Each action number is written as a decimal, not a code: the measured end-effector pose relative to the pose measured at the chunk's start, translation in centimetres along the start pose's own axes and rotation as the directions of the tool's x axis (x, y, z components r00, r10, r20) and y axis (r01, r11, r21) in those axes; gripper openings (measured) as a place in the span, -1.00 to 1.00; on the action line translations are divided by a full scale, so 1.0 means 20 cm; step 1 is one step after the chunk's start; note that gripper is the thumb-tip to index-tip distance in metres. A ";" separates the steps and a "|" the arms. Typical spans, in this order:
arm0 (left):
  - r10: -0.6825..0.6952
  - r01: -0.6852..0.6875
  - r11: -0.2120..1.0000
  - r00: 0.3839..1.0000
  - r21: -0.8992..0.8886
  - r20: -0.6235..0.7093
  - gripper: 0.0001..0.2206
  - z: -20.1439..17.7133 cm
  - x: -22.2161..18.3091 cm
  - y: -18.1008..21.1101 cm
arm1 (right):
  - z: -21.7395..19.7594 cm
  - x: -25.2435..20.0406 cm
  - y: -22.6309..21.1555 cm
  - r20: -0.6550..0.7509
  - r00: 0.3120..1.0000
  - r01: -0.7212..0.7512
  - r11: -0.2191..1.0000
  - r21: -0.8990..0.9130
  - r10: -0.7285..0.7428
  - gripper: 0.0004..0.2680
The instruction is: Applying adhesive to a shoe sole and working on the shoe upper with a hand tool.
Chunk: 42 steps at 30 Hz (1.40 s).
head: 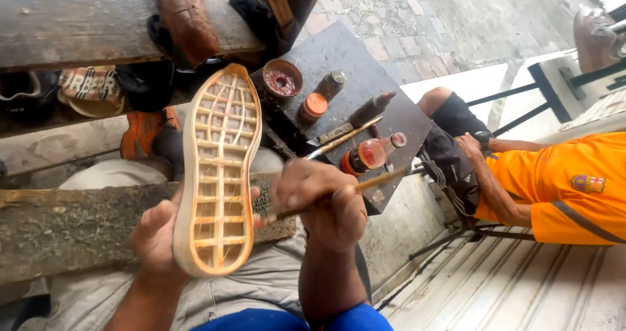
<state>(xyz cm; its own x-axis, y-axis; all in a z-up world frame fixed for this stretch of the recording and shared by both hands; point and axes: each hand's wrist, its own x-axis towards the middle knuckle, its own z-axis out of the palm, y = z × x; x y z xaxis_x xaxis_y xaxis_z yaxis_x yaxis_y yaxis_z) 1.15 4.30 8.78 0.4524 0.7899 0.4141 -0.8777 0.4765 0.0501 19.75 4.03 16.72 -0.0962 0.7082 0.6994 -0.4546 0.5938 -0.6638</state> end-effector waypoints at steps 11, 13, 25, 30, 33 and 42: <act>-0.366 0.354 0.930 0.917 -0.098 -0.157 -0.16 -0.39 -0.39 -0.06 | -0.26 -0.37 -0.03 -0.142 0.981 -0.190 0.826 -0.531 0.134 -0.43; -0.331 0.314 0.943 0.911 -0.110 -0.246 -0.18 -0.57 -0.46 -0.08 | -0.22 -0.46 -0.03 -0.146 0.964 -0.266 0.862 -0.433 0.224 -0.46; -0.333 0.299 0.943 0.809 -0.148 -0.485 -0.08 -0.52 -0.44 -0.06 | -0.08 -0.55 0.14 0.011 0.912 -0.349 0.790 -0.504 0.410 -0.90; -0.381 0.325 0.924 0.826 -0.201 -0.416 -0.14 -0.49 -0.43 -0.04 | -0.08 -0.53 0.12 0.036 0.947 -0.238 0.770 -0.592 0.320 -0.90; -0.343 0.310 0.939 0.815 -0.148 -0.467 -0.13 -0.50 -0.44 -0.07 | -0.15 -0.53 0.13 0.053 0.913 -0.292 0.738 -0.608 0.405 -0.90; -0.400 0.397 0.912 0.802 -0.104 -0.443 -0.07 -0.55 -0.44 -0.06 | -0.34 -0.47 0.24 -0.084 0.936 -0.303 0.663 -0.685 0.341 -0.84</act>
<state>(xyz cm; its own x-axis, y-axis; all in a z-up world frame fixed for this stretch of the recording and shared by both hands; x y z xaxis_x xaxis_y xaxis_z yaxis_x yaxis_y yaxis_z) 0.01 1.01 -5.01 0.7842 0.6139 -0.0902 -0.6041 0.7885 0.1152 24.56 2.87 5.20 -0.1712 0.8976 0.4061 0.3345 0.4407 -0.8330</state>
